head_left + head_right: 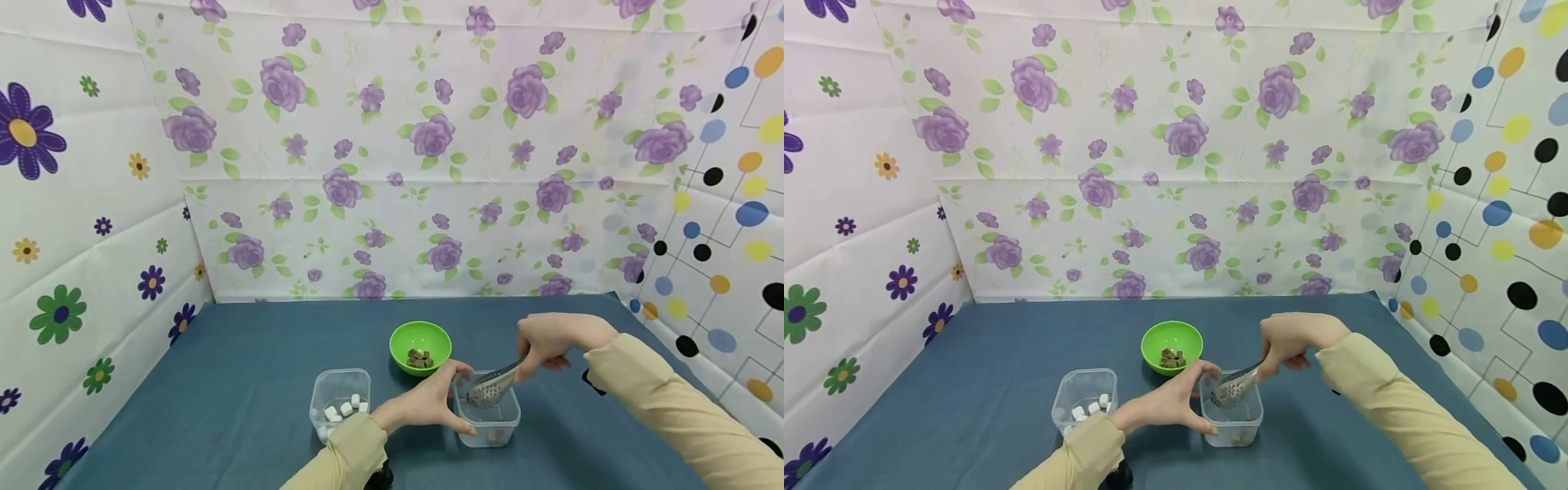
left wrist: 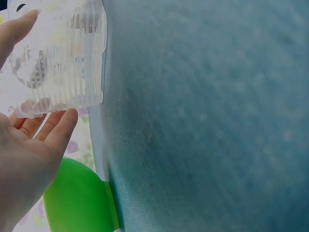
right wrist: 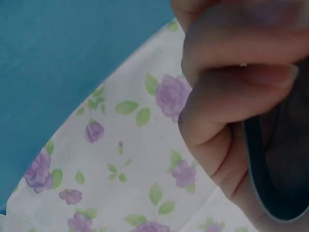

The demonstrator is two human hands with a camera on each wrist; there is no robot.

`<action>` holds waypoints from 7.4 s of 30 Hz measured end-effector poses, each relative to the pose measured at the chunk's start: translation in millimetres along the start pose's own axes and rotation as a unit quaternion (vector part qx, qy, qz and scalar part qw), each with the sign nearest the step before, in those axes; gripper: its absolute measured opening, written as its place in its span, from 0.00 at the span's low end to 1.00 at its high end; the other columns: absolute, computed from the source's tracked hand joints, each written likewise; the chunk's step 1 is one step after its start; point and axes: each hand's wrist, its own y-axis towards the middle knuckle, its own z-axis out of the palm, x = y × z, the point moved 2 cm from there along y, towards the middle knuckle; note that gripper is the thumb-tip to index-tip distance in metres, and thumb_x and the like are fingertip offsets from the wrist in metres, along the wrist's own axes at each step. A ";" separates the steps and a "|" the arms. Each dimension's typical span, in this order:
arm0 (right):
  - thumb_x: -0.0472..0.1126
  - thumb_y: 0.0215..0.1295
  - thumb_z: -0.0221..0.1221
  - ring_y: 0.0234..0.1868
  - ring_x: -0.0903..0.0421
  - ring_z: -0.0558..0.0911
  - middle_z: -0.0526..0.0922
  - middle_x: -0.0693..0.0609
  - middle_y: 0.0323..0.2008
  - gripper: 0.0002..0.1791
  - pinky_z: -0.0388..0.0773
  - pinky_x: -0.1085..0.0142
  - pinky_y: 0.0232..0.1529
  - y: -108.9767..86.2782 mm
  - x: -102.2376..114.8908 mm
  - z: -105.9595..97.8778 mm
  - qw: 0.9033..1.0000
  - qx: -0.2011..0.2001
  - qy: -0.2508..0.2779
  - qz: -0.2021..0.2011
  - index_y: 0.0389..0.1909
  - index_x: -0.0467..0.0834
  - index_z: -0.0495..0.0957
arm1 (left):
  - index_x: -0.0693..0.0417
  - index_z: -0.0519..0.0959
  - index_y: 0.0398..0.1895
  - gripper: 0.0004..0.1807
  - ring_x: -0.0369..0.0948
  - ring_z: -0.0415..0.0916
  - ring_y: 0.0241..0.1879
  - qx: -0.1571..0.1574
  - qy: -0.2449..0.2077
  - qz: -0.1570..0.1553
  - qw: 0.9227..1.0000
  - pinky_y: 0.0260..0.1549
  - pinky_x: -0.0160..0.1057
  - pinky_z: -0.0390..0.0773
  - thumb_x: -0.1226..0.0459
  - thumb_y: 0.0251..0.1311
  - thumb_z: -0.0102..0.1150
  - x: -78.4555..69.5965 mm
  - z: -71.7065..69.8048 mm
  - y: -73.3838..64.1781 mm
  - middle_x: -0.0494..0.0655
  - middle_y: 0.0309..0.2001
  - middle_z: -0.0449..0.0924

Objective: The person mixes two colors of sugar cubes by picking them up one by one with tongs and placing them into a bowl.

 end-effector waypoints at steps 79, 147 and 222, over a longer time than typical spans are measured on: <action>0.52 0.52 0.64 0.04 0.60 0.67 0.68 0.58 0.04 0.17 0.72 0.68 0.15 -6.9 -15.5 15.5 0.992 -0.077 0.019 -0.099 0.09 0.54 0.75 | 0.55 0.54 0.62 0.40 0.38 0.60 0.55 -0.006 0.007 0.001 1.000 0.48 0.33 0.68 0.63 0.49 0.68 0.0 0.6 -1.0 0.46 0.58 0.56; 0.53 0.53 0.63 0.06 0.61 0.67 0.68 0.58 0.04 0.16 0.67 0.68 0.10 62.5 -15.4 -7.9 0.981 -0.173 -0.055 -0.064 0.10 0.54 0.75 | 0.53 0.54 0.62 0.40 0.44 0.59 0.58 -0.001 -0.027 -0.019 0.999 0.48 0.32 0.68 0.63 0.49 0.67 -0.1 1.0 -0.3 0.46 0.59 0.56; 0.46 0.34 0.73 0.04 0.62 0.63 0.64 0.56 0.01 0.22 0.65 0.68 0.08 4.6 51.2 10.7 0.980 -0.036 -0.195 0.030 0.00 0.50 0.69 | 0.54 0.54 0.61 0.39 0.45 0.61 0.55 -0.001 -0.020 -0.004 1.000 0.47 0.33 0.69 0.64 0.49 0.67 0.5 0.6 -0.4 0.50 0.59 0.56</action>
